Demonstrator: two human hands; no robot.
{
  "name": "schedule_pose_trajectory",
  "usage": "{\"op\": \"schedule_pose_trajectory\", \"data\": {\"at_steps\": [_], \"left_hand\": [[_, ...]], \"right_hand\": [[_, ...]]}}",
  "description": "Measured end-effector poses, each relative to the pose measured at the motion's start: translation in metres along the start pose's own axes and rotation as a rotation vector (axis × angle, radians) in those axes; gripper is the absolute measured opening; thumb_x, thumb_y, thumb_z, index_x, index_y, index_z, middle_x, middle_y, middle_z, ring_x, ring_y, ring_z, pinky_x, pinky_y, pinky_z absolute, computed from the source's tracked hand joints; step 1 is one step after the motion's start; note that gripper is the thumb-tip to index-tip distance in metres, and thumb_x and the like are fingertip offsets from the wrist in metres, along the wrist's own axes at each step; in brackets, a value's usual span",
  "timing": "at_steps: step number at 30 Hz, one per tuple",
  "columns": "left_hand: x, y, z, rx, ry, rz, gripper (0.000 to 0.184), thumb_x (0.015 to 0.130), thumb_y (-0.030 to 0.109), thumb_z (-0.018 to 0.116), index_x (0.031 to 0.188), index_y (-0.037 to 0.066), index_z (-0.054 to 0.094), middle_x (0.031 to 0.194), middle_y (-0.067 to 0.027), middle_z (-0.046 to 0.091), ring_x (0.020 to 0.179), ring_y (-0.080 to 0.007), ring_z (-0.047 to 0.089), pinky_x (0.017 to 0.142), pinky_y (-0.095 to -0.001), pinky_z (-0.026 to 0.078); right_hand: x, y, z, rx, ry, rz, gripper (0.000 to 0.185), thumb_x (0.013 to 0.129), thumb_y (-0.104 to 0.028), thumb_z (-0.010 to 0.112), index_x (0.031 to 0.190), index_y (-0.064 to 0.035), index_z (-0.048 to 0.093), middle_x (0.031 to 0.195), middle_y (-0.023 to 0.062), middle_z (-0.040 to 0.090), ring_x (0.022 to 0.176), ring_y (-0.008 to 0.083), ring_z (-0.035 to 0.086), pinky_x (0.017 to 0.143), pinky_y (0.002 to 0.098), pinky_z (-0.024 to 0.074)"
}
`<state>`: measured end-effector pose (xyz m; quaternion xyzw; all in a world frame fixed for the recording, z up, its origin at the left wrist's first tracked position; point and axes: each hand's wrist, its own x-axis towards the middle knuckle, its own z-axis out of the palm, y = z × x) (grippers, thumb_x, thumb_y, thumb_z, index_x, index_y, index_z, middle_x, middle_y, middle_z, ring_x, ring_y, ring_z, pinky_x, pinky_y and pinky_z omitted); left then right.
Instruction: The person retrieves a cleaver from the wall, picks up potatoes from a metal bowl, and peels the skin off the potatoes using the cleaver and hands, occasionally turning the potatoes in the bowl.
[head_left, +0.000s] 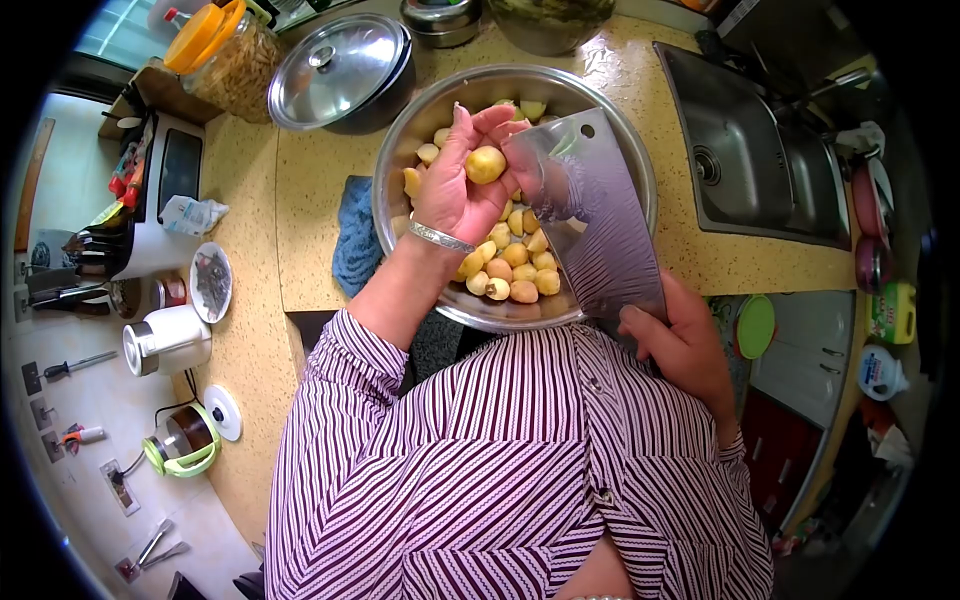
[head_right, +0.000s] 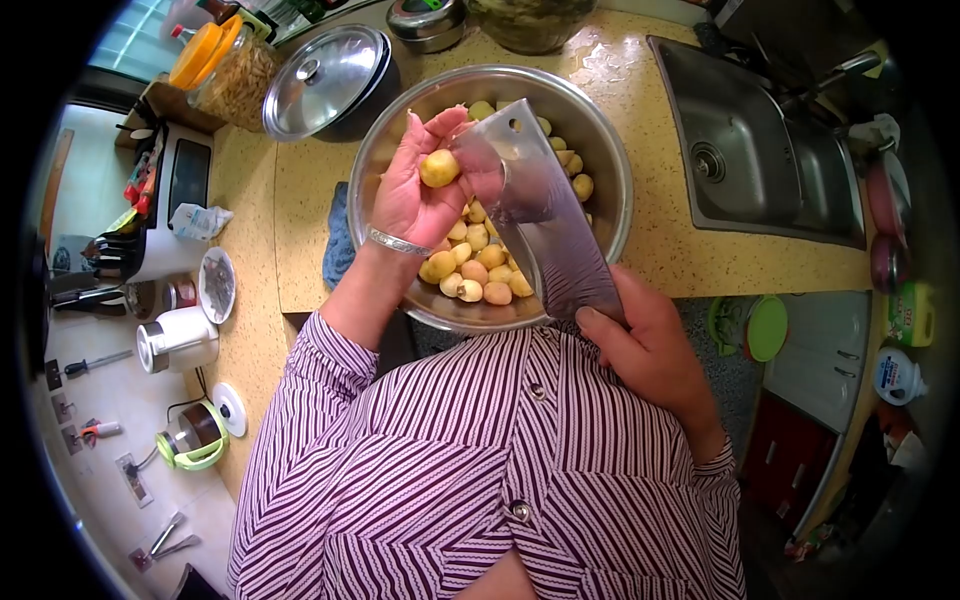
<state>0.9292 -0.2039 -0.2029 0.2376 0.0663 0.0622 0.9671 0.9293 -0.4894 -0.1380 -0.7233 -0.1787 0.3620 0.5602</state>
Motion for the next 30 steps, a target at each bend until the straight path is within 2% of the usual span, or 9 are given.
{"op": "schedule_pose_trajectory", "data": {"at_steps": [4,6,16,18,20,24,27,29,30], "left_hand": [[0.000,-0.001,0.004,0.056,-0.020,-0.019,0.050,0.104,0.046,0.046,0.123,0.001,0.059,0.109,-0.0103,0.061,0.097,-0.0199,0.062,0.091,-0.0405,0.057],[-0.001,-0.003,0.011,0.118,0.075,-0.014,0.049,0.103,0.047,0.046,0.118,0.004,0.062,0.116,-0.0137,0.062,0.095,-0.0201,0.064,0.078,-0.0406,0.059],[-0.001,-0.005,0.013,0.147,0.019,-0.023,0.054,0.101,0.051,0.047,0.123,0.003,0.057,0.114,-0.0131,0.061,0.097,-0.0187,0.066,0.080,-0.0388,0.062],[-0.007,-0.004,0.022,0.239,0.028,0.019,0.057,0.103,0.049,0.043,0.132,0.000,0.049,0.104,-0.0082,0.062,0.099,-0.0179,0.063,0.091,-0.0359,0.057],[-0.007,-0.004,0.017,0.249,0.019,0.025,0.055,0.103,0.047,0.043,0.133,0.001,0.049,0.106,-0.0091,0.063,0.103,-0.0194,0.063,0.093,-0.0397,0.057],[-0.010,-0.004,0.014,0.272,0.012,0.017,0.049,0.103,0.042,0.046,0.134,0.004,0.049,0.108,-0.0096,0.063,0.104,-0.0218,0.064,0.091,-0.0464,0.058],[-0.009,-0.002,0.009,0.317,0.014,0.027,0.054,0.099,0.042,0.057,0.135,0.007,0.039,0.105,-0.0088,0.060,0.091,-0.0164,0.065,0.078,-0.0368,0.060],[-0.006,0.004,0.001,0.274,-0.171,0.016,0.044,0.103,0.026,0.055,0.139,0.003,0.042,0.111,-0.0105,0.063,0.105,-0.0219,0.065,0.092,-0.0422,0.058],[-0.005,0.003,-0.001,0.272,-0.169,0.017,0.044,0.103,0.026,0.055,0.139,0.003,0.042,0.111,-0.0105,0.063,0.105,-0.0219,0.065,0.092,-0.0422,0.058]], "right_hand": [[0.000,0.001,0.000,-0.042,-0.003,-0.052,0.038,0.093,-0.008,0.058,0.130,0.0030,0.055,0.078,0.0007,0.060,0.058,0.0050,0.050,0.055,0.0225,0.0426],[0.001,0.000,0.001,-0.049,-0.007,-0.054,0.038,0.093,-0.008,0.058,0.130,0.0032,0.055,0.077,0.0008,0.060,0.058,0.0052,0.050,0.055,0.0226,0.0427],[0.004,0.004,0.004,-0.121,-0.032,-0.080,0.041,0.094,-0.007,0.057,0.133,0.0050,0.052,0.080,0.0053,0.063,0.063,0.0103,0.053,0.061,0.0272,0.0463],[0.006,0.005,0.005,-0.153,-0.037,-0.057,0.041,0.094,-0.008,0.056,0.133,0.0055,0.051,0.081,0.0062,0.063,0.064,0.0115,0.054,0.063,0.0280,0.0470],[0.008,0.006,0.007,-0.128,-0.020,-0.083,0.042,0.095,-0.008,0.056,0.134,0.0049,0.051,0.081,0.0051,0.063,0.063,0.0096,0.054,0.061,0.0265,0.0464],[0.011,0.003,0.007,-0.079,-0.045,0.070,0.045,0.095,-0.009,0.057,0.137,0.0034,0.050,0.082,0.0030,0.062,0.061,0.0060,0.053,0.057,0.0233,0.0446],[0.016,0.006,0.007,-0.044,-0.066,0.071,0.048,0.095,-0.009,0.058,0.140,0.0014,0.048,0.081,0.0020,0.062,0.059,0.0040,0.051,0.055,0.0212,0.0437],[0.017,0.008,0.005,0.031,-0.067,0.104,0.044,0.094,-0.009,0.058,0.136,0.0011,0.051,0.081,0.0035,0.063,0.058,0.0053,0.052,0.056,0.0207,0.0449],[0.019,0.009,0.003,0.029,-0.069,0.107,0.044,0.094,-0.009,0.058,0.136,0.0011,0.051,0.081,0.0035,0.063,0.058,0.0053,0.052,0.056,0.0207,0.0449]]}}
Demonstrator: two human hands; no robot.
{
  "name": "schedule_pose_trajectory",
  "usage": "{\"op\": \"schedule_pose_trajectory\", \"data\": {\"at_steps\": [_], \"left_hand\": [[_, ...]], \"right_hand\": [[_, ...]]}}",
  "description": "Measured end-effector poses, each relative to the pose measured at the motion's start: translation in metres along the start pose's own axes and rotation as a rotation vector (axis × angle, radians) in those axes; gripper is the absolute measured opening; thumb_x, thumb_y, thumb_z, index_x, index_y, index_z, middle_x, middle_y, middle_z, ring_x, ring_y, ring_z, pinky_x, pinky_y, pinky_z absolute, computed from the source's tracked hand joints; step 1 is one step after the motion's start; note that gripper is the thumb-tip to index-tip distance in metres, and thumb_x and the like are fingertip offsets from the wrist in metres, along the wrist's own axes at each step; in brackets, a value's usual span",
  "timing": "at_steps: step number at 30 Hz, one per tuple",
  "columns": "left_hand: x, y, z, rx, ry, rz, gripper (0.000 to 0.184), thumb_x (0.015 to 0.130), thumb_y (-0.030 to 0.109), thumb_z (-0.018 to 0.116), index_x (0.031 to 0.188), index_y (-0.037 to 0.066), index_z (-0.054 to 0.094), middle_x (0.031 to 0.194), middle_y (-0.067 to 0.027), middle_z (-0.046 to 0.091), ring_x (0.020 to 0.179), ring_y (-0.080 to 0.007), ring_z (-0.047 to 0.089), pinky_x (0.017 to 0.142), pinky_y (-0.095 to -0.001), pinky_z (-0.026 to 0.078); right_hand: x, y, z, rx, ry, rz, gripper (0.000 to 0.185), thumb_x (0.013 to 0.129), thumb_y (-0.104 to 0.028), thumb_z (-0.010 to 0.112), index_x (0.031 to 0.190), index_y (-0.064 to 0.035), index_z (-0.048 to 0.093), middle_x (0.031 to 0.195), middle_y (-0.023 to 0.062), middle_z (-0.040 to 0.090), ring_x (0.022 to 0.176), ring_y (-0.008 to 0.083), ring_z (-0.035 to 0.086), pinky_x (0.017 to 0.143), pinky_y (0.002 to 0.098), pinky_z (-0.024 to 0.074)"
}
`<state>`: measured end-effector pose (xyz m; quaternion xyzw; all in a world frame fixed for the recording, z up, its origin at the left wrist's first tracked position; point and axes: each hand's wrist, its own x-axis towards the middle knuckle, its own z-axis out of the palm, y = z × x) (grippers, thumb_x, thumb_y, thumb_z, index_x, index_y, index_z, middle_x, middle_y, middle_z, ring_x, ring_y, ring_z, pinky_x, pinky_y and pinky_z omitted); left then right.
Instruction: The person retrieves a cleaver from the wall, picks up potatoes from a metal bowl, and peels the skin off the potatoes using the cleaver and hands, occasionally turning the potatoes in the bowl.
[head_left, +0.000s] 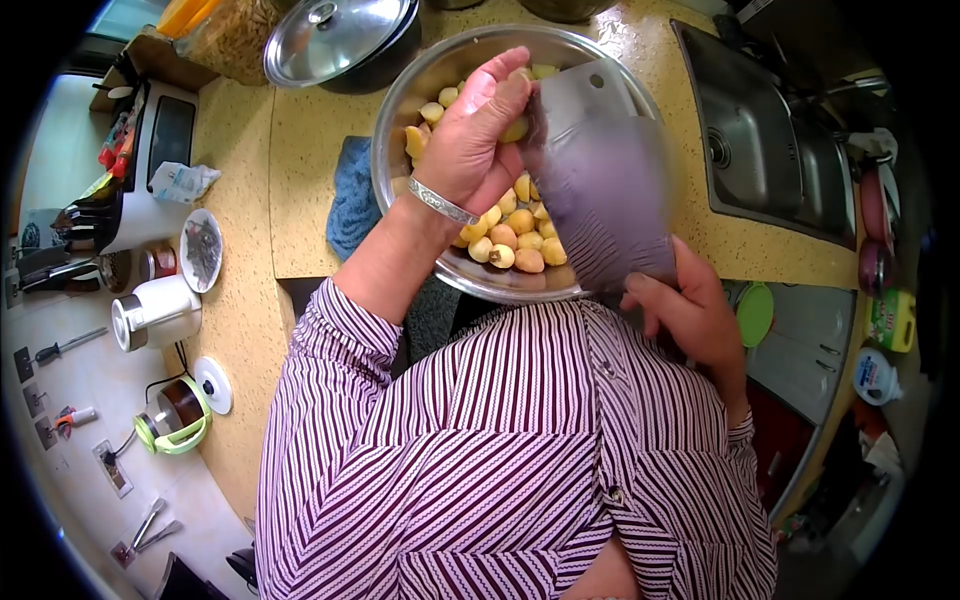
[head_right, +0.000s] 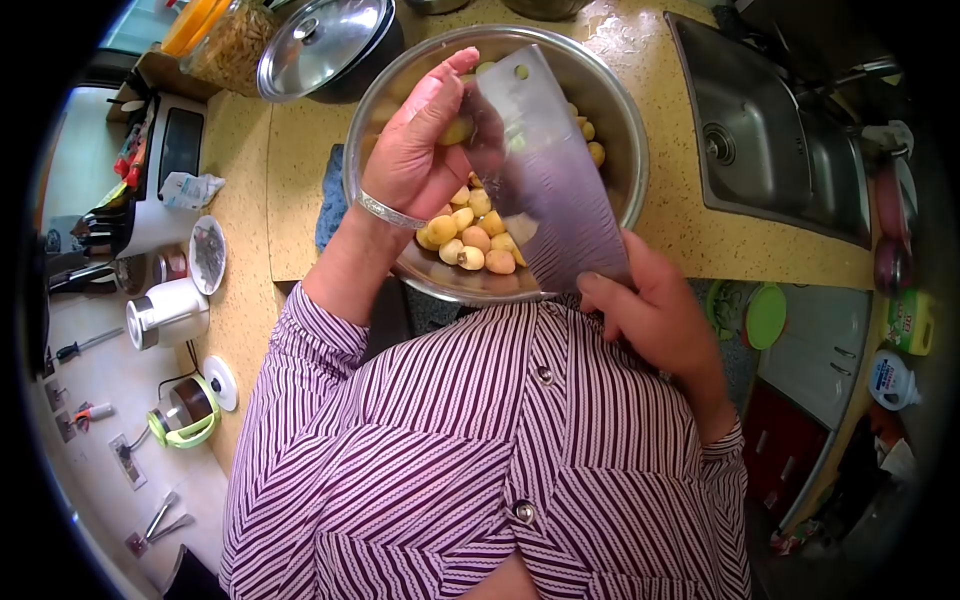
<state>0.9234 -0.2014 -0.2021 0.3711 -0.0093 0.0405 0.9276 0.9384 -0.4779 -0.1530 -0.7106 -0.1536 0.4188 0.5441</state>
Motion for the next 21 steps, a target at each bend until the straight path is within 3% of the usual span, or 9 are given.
{"op": "schedule_pose_trajectory", "data": {"at_steps": [3,12,13,14,15,16,18,20,21], "left_hand": [[0.001,0.004,0.001,0.004,-0.006,-0.024,0.053,0.096,0.003,0.059,0.143,0.000,0.035,0.117,-0.0115,0.062,0.108,-0.0188,0.064,0.100,-0.0328,0.051],[-0.006,0.015,-0.016,0.308,0.044,-0.109,0.054,0.093,0.011,0.066,0.139,-0.004,0.042,0.117,-0.0103,0.061,0.104,-0.0161,0.064,0.098,-0.0304,0.052],[-0.008,0.019,-0.012,0.686,0.093,-0.108,0.049,0.089,0.017,0.072,0.133,0.002,0.054,0.118,-0.0075,0.062,0.109,-0.0196,0.061,0.100,-0.0344,0.048],[-0.013,0.020,-0.016,0.683,0.095,-0.109,0.049,0.089,0.017,0.072,0.133,0.002,0.054,0.118,-0.0075,0.062,0.109,-0.0196,0.061,0.100,-0.0344,0.048],[-0.019,0.019,-0.022,1.458,-0.016,0.212,0.045,0.087,0.020,0.074,0.127,0.005,0.060,0.116,-0.0060,0.063,0.113,-0.0219,0.059,0.101,-0.0362,0.047],[-0.024,0.019,-0.021,1.848,-0.128,0.357,0.038,0.083,0.022,0.076,0.116,0.008,0.065,0.112,-0.0047,0.063,0.114,-0.0246,0.056,0.099,-0.0372,0.045],[-0.036,0.020,-0.019,2.217,-0.198,0.578,0.032,0.078,0.024,0.079,0.106,0.010,0.071,0.107,-0.0033,0.064,0.115,-0.0272,0.053,0.098,-0.0381,0.044],[-0.049,0.025,-0.019,2.029,-0.587,0.034,0.030,0.074,0.024,0.081,0.097,0.009,0.069,0.103,-0.0040,0.064,0.105,-0.0263,0.054,0.092,-0.0373,0.045],[-0.056,0.021,-0.021,1.914,-0.634,0.016,0.027,0.072,0.017,0.081,0.092,0.009,0.066,0.094,-0.0048,0.062,0.096,-0.0264,0.053,0.086,-0.0384,0.046]], "right_hand": [[0.004,0.008,-0.011,0.112,-0.040,0.027,0.039,0.093,-0.010,0.059,0.131,0.0018,0.054,0.082,0.0056,0.065,0.058,0.0063,0.053,0.055,0.0200,0.0448],[0.000,0.019,-0.015,0.301,0.014,-0.006,0.040,0.089,-0.009,0.058,0.127,0.0032,0.054,0.079,0.0087,0.066,0.054,0.0079,0.053,0.054,0.0196,0.0429],[-0.002,0.020,-0.017,0.293,0.078,-0.035,0.041,0.089,-0.009,0.057,0.128,0.0034,0.054,0.078,0.0090,0.066,0.053,0.0081,0.052,0.054,0.0198,0.0428],[-0.004,0.020,-0.018,0.285,0.143,-0.061,0.042,0.089,-0.009,0.057,0.129,0.0037,0.054,0.078,0.0092,0.066,0.052,0.0083,0.051,0.053,0.0200,0.0428],[-0.006,0.020,-0.019,0.285,0.143,-0.058,0.042,0.089,-0.009,0.057,0.129,0.0037,0.054,0.078,0.0092,0.066,0.052,0.0083,0.051,0.053,0.0200,0.0428],[-0.009,0.019,-0.021,0.303,0.178,-0.062,0.042,0.089,-0.009,0.057,0.129,0.0040,0.053,0.077,0.0095,0.066,0.052,0.0084,0.051,0.053,0.0203,0.0426],[-0.013,0.021,-0.021,0.320,0.215,-0.068,0.043,0.089,-0.008,0.056,0.130,0.0043,0.053,0.077,0.0097,0.066,0.051,0.0084,0.050,0.053,0.0206,0.0425],[-0.016,0.024,-0.020,0.327,0.270,-0.086,0.044,0.088,-0.007,0.056,0.130,0.0046,0.053,0.076,0.0099,0.065,0.051,0.0083,0.050,0.052,0.0206,0.0420],[-0.017,0.025,-0.020,0.327,0.271,-0.085,0.044,0.088,-0.007,0.056,0.130,0.0046,0.053,0.076,0.0099,0.065,0.051,0.0083,0.050,0.052,0.0206,0.0420]]}}
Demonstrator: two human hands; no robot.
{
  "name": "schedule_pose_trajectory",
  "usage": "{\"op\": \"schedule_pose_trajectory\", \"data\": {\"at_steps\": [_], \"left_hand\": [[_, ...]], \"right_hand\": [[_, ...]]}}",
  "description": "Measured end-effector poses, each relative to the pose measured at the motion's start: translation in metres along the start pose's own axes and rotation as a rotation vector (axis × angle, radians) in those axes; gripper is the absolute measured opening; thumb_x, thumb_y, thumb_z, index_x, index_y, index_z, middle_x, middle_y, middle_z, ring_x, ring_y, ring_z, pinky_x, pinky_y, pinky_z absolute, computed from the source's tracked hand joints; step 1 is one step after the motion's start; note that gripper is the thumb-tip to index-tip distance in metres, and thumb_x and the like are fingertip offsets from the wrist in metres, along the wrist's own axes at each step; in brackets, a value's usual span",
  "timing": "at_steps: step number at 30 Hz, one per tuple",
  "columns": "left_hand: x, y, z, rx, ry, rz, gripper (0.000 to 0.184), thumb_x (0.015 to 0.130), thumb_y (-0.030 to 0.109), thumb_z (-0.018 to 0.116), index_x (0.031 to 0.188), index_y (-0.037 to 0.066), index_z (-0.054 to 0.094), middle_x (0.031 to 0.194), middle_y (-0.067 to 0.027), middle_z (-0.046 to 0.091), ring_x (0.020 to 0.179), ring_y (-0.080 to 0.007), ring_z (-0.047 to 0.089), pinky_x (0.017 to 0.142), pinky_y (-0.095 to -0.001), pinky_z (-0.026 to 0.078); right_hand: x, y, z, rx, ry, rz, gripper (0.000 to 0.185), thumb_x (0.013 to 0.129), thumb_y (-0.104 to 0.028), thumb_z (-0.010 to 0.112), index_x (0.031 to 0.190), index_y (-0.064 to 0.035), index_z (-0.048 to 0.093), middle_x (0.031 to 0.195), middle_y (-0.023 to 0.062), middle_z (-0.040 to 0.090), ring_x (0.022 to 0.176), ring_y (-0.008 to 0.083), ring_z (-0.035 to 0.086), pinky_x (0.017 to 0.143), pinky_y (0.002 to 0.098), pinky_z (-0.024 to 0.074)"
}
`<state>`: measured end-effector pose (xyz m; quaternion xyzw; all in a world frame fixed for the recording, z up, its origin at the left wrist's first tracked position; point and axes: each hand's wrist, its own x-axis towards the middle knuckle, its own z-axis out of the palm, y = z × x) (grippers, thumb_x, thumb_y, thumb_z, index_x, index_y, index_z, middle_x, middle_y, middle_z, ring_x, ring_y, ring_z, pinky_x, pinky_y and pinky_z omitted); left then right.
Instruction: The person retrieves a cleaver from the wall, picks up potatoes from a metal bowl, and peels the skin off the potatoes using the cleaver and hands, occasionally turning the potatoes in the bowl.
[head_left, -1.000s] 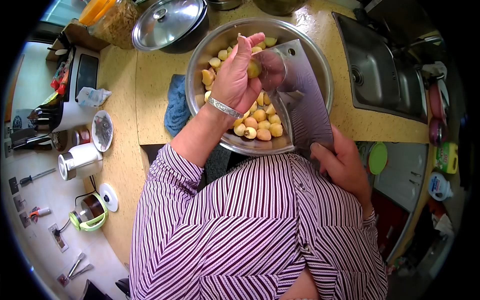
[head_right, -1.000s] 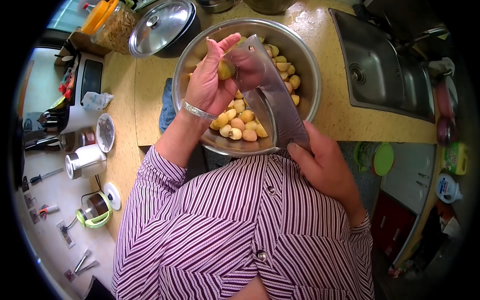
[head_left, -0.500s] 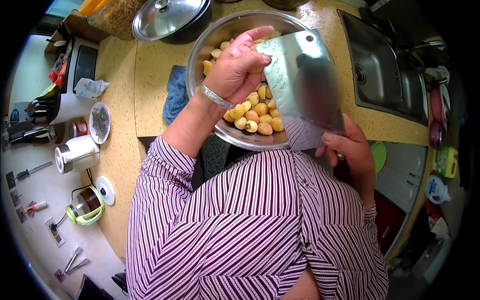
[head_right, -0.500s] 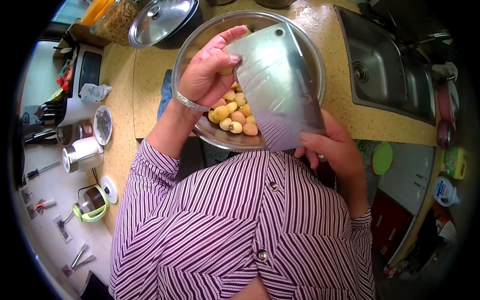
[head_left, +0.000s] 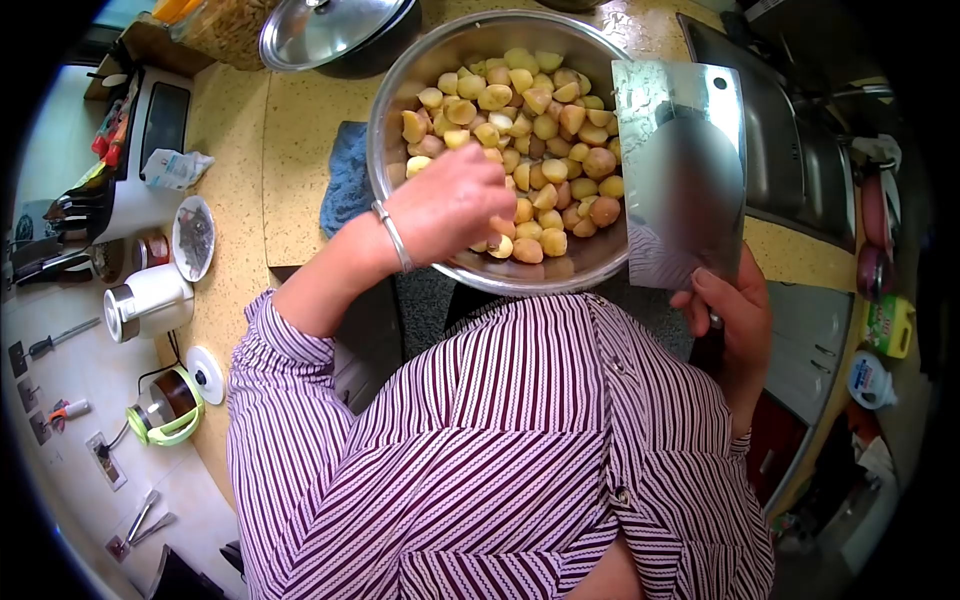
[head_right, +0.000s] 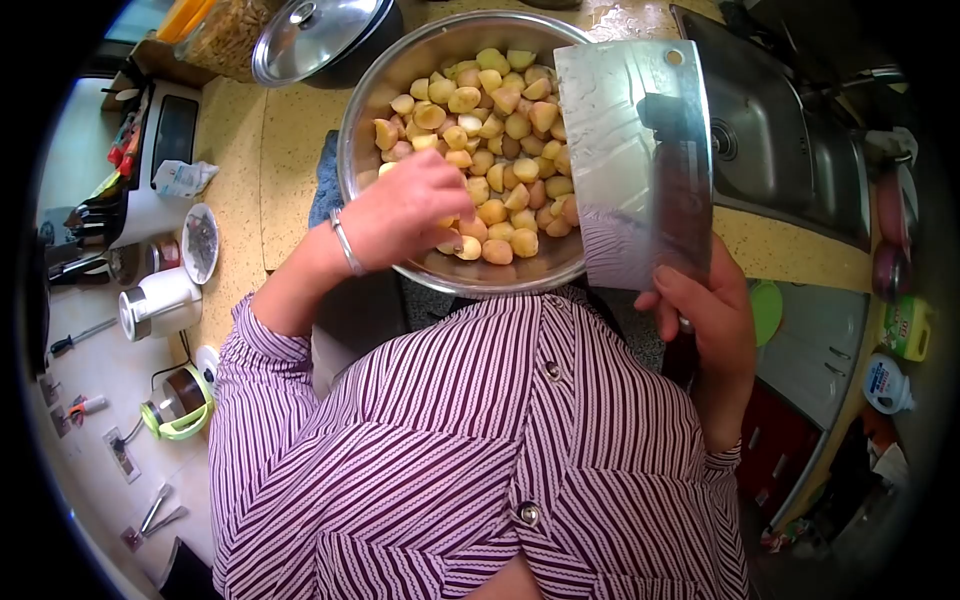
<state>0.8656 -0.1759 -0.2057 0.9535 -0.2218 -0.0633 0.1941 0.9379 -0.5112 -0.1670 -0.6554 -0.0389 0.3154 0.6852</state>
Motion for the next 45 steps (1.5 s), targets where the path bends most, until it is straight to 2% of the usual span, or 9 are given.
{"op": "schedule_pose_trajectory", "data": {"at_steps": [8,11,24,26,31,39,42,43,45], "left_hand": [[-0.004,0.004,0.011,0.058,-0.022,0.023,0.025,0.069,0.010,0.079,0.091,0.009,0.065,0.088,-0.0049,0.058,0.090,-0.0260,0.051,0.079,-0.0375,0.046],[-0.004,0.004,0.012,0.053,-0.041,0.029,0.023,0.071,0.011,0.078,0.090,0.009,0.065,0.087,-0.0040,0.059,0.090,-0.0254,0.051,0.079,-0.0372,0.046],[0.001,0.002,0.013,-0.048,-0.026,0.084,0.014,0.078,0.007,0.071,0.089,0.009,0.062,0.084,-0.0052,0.059,0.085,-0.0255,0.053,0.078,-0.0373,0.046],[0.005,0.004,0.002,-0.103,-0.033,0.071,0.013,0.079,0.005,0.070,0.089,0.009,0.062,0.085,-0.0052,0.059,0.086,-0.0254,0.054,0.078,-0.0368,0.047],[0.032,0.028,-0.058,-0.657,0.243,-0.037,0.019,0.085,-0.007,0.065,0.100,0.004,0.062,0.091,-0.0013,0.062,0.087,-0.0116,0.059,0.075,-0.0255,0.048],[0.185,0.073,-0.117,-0.252,0.813,0.524,0.015,0.088,-0.003,0.066,0.102,0.002,0.066,0.094,-0.0071,0.066,0.080,-0.0138,0.062,0.070,-0.0251,0.052],[0.269,0.087,-0.083,-0.432,1.027,0.624,0.013,0.086,-0.005,0.065,0.097,0.002,0.065,0.089,-0.0077,0.063,0.071,-0.0147,0.060,0.064,-0.0257,0.051],[0.279,0.092,-0.070,-0.317,0.681,0.249,0.021,0.089,0.013,0.070,0.108,0.005,0.067,0.108,-0.0108,0.069,0.093,-0.0220,0.069,0.082,-0.0354,0.057],[0.368,0.056,0.008,0.076,0.348,0.398,0.046,0.088,0.024,0.071,0.131,0.014,0.059,0.125,-0.0171,0.064,0.111,-0.0296,0.065,0.098,-0.0417,0.052]], "right_hand": [[-0.002,0.005,-0.003,-0.007,-0.022,0.033,0.049,0.087,-0.004,0.055,0.135,0.0069,0.050,0.072,0.0045,0.061,0.053,0.0091,0.053,0.056,0.0221,0.0474],[-0.001,0.011,-0.004,0.021,-0.030,-0.009,0.041,0.089,-0.007,0.057,0.128,0.0056,0.054,0.075,0.0095,0.065,0.051,0.0083,0.051,0.052,0.0209,0.0424],[-0.006,0.006,-0.007,-0.033,-0.022,-0.021,0.043,0.088,-0.006,0.056,0.130,0.0055,0.053,0.077,0.0093,0.065,0.051,0.0087,0.050,0.053,0.0219,0.0428],[-0.014,0.002,-0.005,0.015,0.105,-0.006,0.047,0.087,-0.005,0.056,0.132,0.0056,0.052,0.075,0.0067,0.063,0.050,0.0089,0.050,0.054,0.0232,0.0449],[-0.037,-0.005,-0.030,0.061,0.258,-0.082,0.049,0.085,-0.004,0.055,0.133,0.0061,0.050,0.076,0.0054,0.061,0.050,0.0095,0.050,0.055,0.0238,0.0471],[-0.082,0.011,-0.080,0.174,0.507,-0.179,0.053,0.087,-0.006,0.056,0.137,0.0071,0.044,0.077,0.0075,0.061,0.049,0.0106,0.051,0.052,0.0222,0.0457],[-0.092,0.029,-0.092,0.221,0.579,-0.197,0.052,0.088,-0.006,0.056,0.137,0.0068,0.043,0.077,0.0087,0.061,0.050,0.0110,0.052,0.051,0.0224,0.0455],[-0.095,0.034,-0.098,0.205,0.563,-0.202,0.051,0.089,-0.006,0.056,0.136,0.0067,0.043,0.077,0.0094,0.062,0.050,0.0110,0.052,0.051,0.0226,0.0455],[-0.100,0.038,-0.109,0.194,0.552,-0.187,0.049,0.090,-0.006,0.056,0.136,0.0065,0.043,0.077,0.0100,0.062,0.050,0.0111,0.053,0.050,0.0227,0.0454]]}}
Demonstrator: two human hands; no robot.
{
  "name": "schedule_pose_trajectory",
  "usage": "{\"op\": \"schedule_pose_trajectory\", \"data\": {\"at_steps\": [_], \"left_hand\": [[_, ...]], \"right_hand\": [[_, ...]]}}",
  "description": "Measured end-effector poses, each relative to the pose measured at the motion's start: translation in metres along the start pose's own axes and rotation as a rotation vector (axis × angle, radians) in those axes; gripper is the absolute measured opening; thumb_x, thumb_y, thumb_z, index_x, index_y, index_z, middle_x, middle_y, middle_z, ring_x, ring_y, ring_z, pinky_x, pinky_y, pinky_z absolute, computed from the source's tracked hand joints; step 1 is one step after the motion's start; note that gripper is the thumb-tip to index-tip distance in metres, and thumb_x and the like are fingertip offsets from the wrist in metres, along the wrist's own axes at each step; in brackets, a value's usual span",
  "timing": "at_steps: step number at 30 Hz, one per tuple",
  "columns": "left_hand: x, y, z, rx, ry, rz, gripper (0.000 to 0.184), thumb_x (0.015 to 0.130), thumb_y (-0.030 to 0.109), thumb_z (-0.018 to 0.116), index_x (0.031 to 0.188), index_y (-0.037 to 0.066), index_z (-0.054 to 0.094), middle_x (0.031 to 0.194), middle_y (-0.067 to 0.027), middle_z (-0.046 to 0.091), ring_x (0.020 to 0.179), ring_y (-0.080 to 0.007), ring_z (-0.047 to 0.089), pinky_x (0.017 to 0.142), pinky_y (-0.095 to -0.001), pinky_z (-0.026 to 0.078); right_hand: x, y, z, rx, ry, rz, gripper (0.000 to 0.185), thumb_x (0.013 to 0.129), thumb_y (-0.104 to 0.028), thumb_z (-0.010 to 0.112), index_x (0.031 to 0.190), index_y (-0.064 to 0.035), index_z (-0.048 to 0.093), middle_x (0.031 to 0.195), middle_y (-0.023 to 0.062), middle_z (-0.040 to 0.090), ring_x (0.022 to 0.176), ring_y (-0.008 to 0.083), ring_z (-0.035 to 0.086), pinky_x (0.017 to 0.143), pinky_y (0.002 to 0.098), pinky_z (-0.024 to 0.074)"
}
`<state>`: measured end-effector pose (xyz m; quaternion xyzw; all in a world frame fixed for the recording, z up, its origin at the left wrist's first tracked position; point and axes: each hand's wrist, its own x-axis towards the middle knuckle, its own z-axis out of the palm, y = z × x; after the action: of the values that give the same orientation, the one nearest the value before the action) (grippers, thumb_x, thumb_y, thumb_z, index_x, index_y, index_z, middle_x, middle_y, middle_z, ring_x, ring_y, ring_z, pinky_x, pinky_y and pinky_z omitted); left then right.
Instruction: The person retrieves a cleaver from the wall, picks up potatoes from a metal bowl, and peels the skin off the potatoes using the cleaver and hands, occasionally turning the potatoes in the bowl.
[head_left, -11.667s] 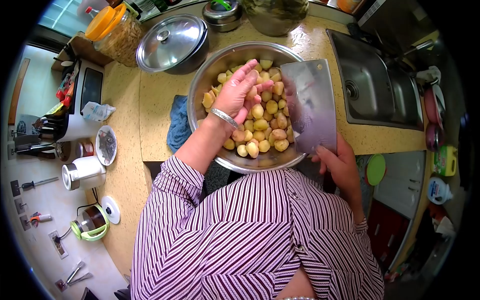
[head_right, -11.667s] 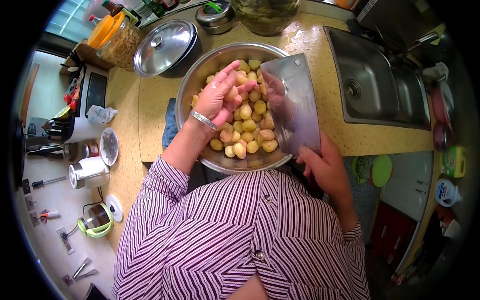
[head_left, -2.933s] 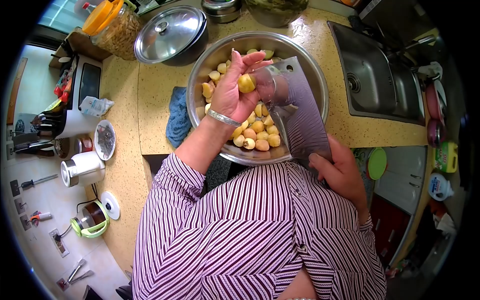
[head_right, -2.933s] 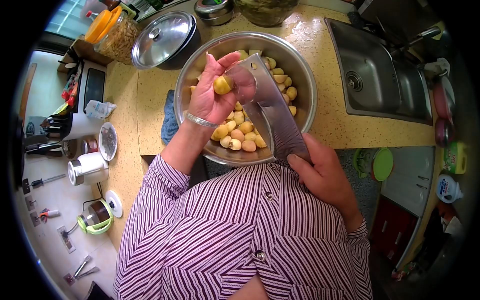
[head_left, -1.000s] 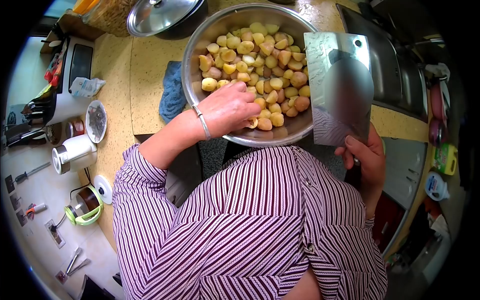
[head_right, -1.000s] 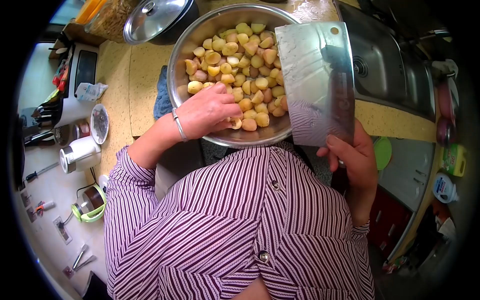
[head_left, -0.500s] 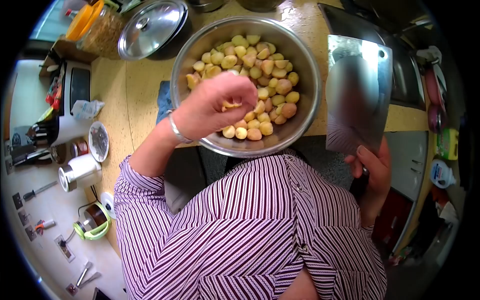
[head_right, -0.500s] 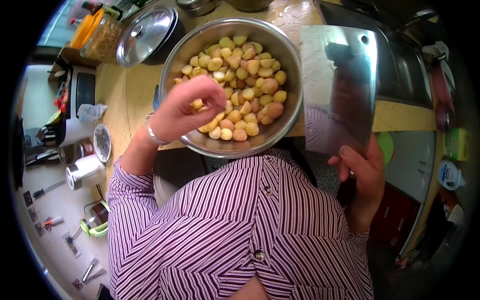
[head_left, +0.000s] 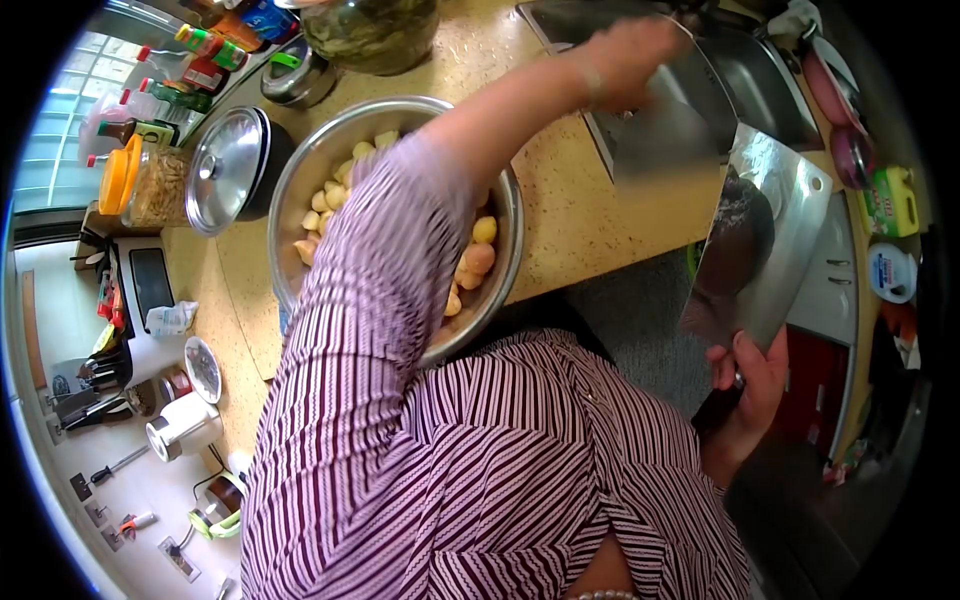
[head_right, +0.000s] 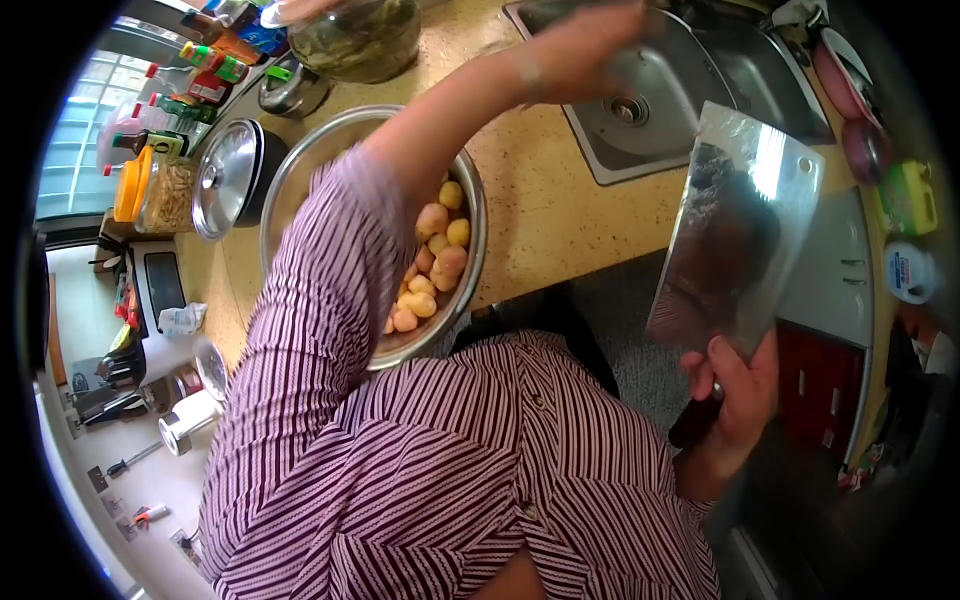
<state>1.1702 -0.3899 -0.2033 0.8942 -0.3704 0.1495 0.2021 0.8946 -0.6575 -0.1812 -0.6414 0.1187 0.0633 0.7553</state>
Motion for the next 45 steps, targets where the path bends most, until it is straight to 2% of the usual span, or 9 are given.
{"op": "schedule_pose_trajectory", "data": {"at_steps": [2,6,8,14,20,24,27,31,45], "left_hand": [[0.000,-0.010,0.023,0.185,-0.337,0.063,0.053,0.088,0.027,0.072,0.137,0.017,0.056,0.127,-0.0195,0.063,0.111,-0.0322,0.064,0.100,-0.0411,0.051],[-0.004,-0.020,-0.007,-0.090,-0.184,-0.138,0.044,0.091,0.027,0.067,0.134,0.016,0.059,0.132,-0.0127,0.061,0.120,-0.0270,0.060,0.102,-0.0404,0.049],[-0.021,-0.019,-0.041,-0.146,0.207,0.035,0.009,0.090,0.004,0.063,0.099,0.003,0.066,0.090,-0.0087,0.064,0.072,-0.0187,0.061,0.068,-0.0314,0.052],[-0.155,0.027,-0.125,-0.584,-0.398,-0.378,0.016,0.095,0.014,0.061,0.109,0.008,0.067,0.106,-0.0066,0.068,0.098,-0.0227,0.066,0.090,-0.0360,0.054],[-0.241,0.042,-0.067,0.118,-0.577,-0.315,0.029,0.084,0.006,0.064,0.112,0.008,0.060,0.108,-0.0134,0.056,0.098,-0.0303,0.061,0.085,-0.0397,0.053],[-0.255,0.037,-0.049,0.041,-0.309,-0.298,0.024,0.080,0.006,0.066,0.103,0.005,0.058,0.106,-0.0161,0.055,0.096,-0.0328,0.062,0.080,-0.0413,0.055],[-0.243,0.052,-0.081,-0.797,-0.220,-0.888,0.015,0.100,0.019,0.055,0.108,0.008,0.060,0.094,-0.0018,0.056,0.081,-0.0127,0.056,0.069,-0.0266,0.049],[-0.251,0.057,-0.101,-1.870,0.335,-0.885,0.035,0.105,0.035,0.048,0.111,0.002,0.061,0.098,-0.0045,0.059,0.079,-0.0135,0.055,0.070,-0.0250,0.050],[-0.229,0.092,-0.123,-1.808,0.779,-0.756,0.054,0.100,0.050,0.048,0.116,-0.001,0.054,0.105,-0.0104,0.061,0.096,-0.0213,0.064,0.094,-0.0447,0.058]], "right_hand": [[0.004,0.006,0.000,0.025,0.083,0.004,0.047,0.091,-0.006,0.055,0.135,0.0057,0.044,0.075,0.0114,0.062,0.050,0.0113,0.053,0.049,0.0234,0.0455],[0.004,0.010,-0.003,0.034,0.052,0.015,0.044,0.092,-0.007,0.055,0.133,0.0051,0.045,0.073,0.0121,0.062,0.049,0.0115,0.052,0.048,0.0245,0.0458],[0.010,0.013,-0.004,0.033,0.001,0.014,0.042,0.092,-0.006,0.055,0.131,0.0043,0.045,0.072,0.0122,0.062,0.049,0.0117,0.052,0.048,0.0249,0.0457],[0.008,0.001,0.025,0.009,-0.030,0.010,0.042,0.091,-0.006,0.056,0.130,0.0045,0.046,0.073,0.0108,0.061,0.050,0.0122,0.053,0.050,0.0238,0.0451],[0.012,-0.007,0.047,0.000,-0.145,0.006,0.044,0.089,-0.006,0.058,0.131,0.0054,0.048,0.079,0.0081,0.062,0.053,0.0123,0.054,0.052,0.0241,0.0456],[0.010,-0.012,0.065,-0.067,-0.164,0.003,0.041,0.088,-0.006,0.060,0.126,0.0056,0.053,0.079,0.0074,0.062,0.054,0.0121,0.055,0.054,0.0237,0.0463],[0.003,-0.017,0.083,-0.151,-0.249,-0.005,0.037,0.088,-0.007,0.061,0.122,0.0061,0.056,0.078,0.0065,0.063,0.056,0.0108,0.056,0.055,0.0229,0.0462],[-0.005,-0.028,0.108,-0.326,-0.394,0.047,0.038,0.091,-0.007,0.059,0.127,0.0056,0.056,0.080,0.0051,0.065,0.059,0.0077,0.055,0.056,0.0224,0.0463],[-0.013,-0.041,0.149,-0.577,-0.645,-0.170,0.037,0.092,-0.006,0.058,0.127,0.0061,0.054,0.076,0.0088,0.062,0.064,0.0112,0.056,0.063,0.0264,0.0466]]}}
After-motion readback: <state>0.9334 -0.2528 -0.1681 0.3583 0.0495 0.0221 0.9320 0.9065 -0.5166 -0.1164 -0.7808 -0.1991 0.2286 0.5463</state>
